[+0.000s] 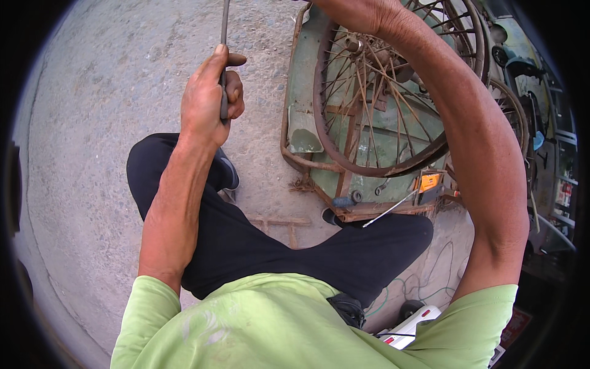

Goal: The person uses a screwdriver and wrench to adjust the rear wheel hub of a bicycle. They tighten bolts and rotate the wheel to check alignment while seated on the ground.

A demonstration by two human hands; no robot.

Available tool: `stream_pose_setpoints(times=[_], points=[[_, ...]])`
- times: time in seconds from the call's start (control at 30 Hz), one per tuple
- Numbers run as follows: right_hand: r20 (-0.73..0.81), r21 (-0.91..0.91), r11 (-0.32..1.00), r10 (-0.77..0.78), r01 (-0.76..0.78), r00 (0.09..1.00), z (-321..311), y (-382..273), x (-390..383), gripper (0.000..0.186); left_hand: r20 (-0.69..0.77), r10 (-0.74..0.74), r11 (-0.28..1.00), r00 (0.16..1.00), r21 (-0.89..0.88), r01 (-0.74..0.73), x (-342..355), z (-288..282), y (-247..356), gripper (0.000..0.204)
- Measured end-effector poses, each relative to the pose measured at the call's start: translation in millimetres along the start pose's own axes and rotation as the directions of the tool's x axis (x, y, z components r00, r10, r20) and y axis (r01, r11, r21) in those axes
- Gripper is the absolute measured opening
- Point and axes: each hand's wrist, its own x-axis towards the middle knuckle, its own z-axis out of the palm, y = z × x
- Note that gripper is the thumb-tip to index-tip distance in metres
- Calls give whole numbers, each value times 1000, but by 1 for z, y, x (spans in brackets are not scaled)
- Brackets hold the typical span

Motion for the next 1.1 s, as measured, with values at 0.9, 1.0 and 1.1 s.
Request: stream_pose_setpoints(times=[0.9, 1.0, 1.1], points=[[-9, -578, 806, -164, 128, 986, 99, 2, -44, 26, -16, 23, 995, 1000, -95, -24, 12, -9, 13, 42], [-13, -569, 821, -78, 57, 997, 94, 8, -45, 23, -1, 40, 995, 999, -94, -40, 12, -8, 12, 42], [-58, -576, 817, -84, 36, 995, 90, 21, -37, 24, 3, 35, 997, 999, -63, -35, 10, -7, 11, 42]])
